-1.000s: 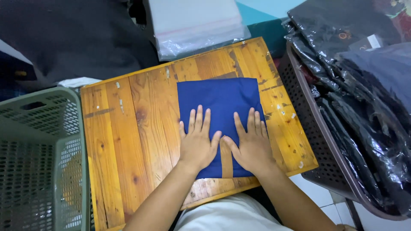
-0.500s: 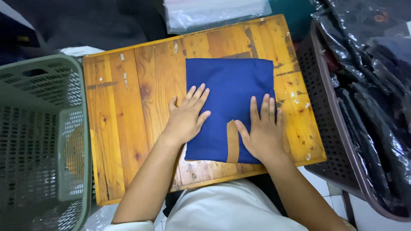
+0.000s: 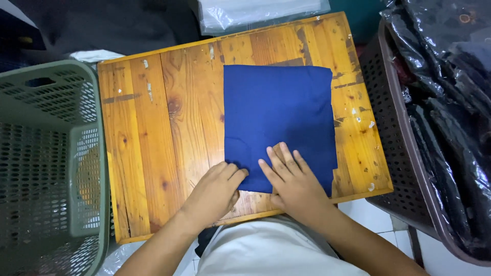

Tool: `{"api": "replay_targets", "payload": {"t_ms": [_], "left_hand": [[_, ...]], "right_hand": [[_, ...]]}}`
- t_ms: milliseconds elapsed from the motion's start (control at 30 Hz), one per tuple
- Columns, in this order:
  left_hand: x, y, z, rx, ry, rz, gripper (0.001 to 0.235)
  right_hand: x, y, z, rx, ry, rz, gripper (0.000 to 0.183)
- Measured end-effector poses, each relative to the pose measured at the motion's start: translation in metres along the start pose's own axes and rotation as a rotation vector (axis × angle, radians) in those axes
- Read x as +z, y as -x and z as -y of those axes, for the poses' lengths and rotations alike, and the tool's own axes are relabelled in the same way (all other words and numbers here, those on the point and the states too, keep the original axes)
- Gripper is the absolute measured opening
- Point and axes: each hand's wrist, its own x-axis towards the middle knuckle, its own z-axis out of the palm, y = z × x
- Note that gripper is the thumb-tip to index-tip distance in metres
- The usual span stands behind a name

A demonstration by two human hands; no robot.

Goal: Folding a blue long-sleeved shirt on a wooden table in a garment factory setting.

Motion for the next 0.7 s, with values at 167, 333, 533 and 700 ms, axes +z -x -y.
{"api": "replay_targets", "payload": {"t_ms": [167, 333, 533, 700], "left_hand": [[0.046, 0.004, 0.017, 0.136, -0.079, -0.487, 0.015], [0.001, 0.003, -0.004, 0.016, -0.028, -0.289, 0.029], [-0.017, 0.014, -0.007, -0.036, -0.006, 0.023, 0.031], [0.02, 0.007, -0.002, -0.072, -0.067, -0.238, 0.03]], "right_hand": [[-0.001, -0.007, 0.009, -0.008, 0.045, -0.197, 0.073], [-0.018, 0.002, 0.015, 0.026, 0.211, -0.141, 0.058], [-0.001, 0.041, -0.001, 0.213, 0.117, 0.008, 0.106], [0.001, 0.046, -0.015, 0.212, -0.027, -0.029, 0.107]]}}
